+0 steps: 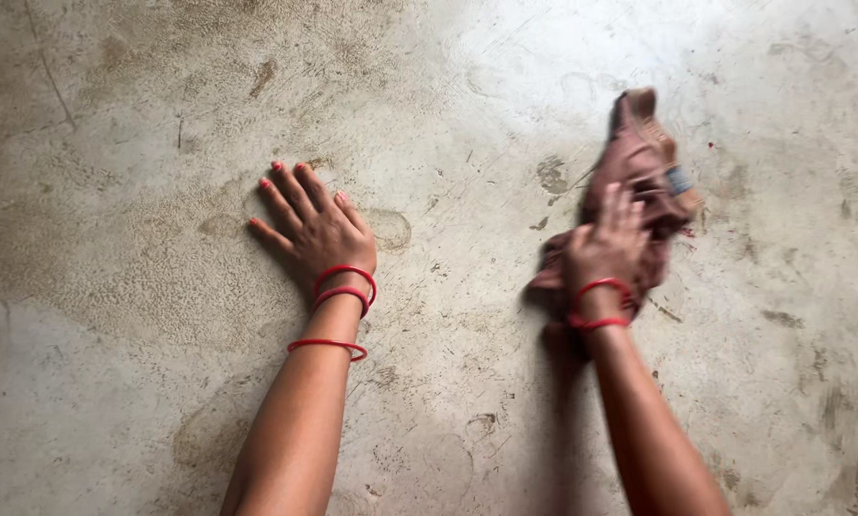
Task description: The person cleans a concrete floor using a brown cloth. They scrub the surface with their right hand while using their left hand to support their body weight on the ground.
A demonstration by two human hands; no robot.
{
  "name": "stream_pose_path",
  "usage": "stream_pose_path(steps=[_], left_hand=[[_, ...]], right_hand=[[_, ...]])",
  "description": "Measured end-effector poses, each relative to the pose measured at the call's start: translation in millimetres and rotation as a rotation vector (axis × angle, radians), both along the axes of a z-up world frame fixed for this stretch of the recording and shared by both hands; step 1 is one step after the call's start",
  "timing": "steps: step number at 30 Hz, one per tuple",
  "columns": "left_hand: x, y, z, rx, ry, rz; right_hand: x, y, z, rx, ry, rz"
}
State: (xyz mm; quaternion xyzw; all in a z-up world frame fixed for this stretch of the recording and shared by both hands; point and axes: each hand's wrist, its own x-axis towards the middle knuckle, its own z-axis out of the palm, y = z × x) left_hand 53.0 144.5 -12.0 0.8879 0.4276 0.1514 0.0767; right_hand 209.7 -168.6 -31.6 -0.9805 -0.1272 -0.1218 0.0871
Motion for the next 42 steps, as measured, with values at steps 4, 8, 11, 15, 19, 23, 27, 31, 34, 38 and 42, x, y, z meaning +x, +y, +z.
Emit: stream_pose_path(steps=[4,8,11,15,19,23,27,31,34,38,42], left_hand=[[0.1,2.4,-3.4,0.028,0.0,0.009],[1.8,2.4,-10.2,0.028,0.006,0.029],[2.6,12.0,-15.3,-0.026,-0.055,0.044],[5.2,8.7,-21.6,0.01,-0.068,0.058],[7.4,15.7,-11.7,0.04,-0.054,0.037],[4.4,10.5,-6.5,-0.002,-0.07,0.026],[3.0,11.7,-5.9,0.035,-0.064,0.026],[4.9,10.3,-5.4,0.025,-0.042,0.034],[3.7,10.7,-7.1,0.028,-0.036,0.038],[5.1,12.9,-7.6,0.044,-0.023,0.036],[6.7,9.5,-1.9,0.016,0.021,0.054]], right_hand=[[-50.1,73.7,6.7,0.067,-0.003,0.218],[-90.3,189.1,8.8,0.154,-0.025,0.448],[-90.9,242.5,24.6,0.286,0.018,0.616],[-65.8,240.4,30.9,0.228,-0.002,0.775],[-21.5,262.5,36.0,0.197,0.024,0.846],[19.1,268.4,30.6,0.13,0.023,0.805],[81.1,254.6,29.1,0.067,0.049,0.631],[152.4,183.0,22.5,0.051,0.111,0.38],[195.8,92.7,15.9,0.035,0.016,0.292],[188.3,-37.7,14.6,0.15,0.187,-0.15],[113.6,-112.6,14.6,0.065,0.134,-0.229]])
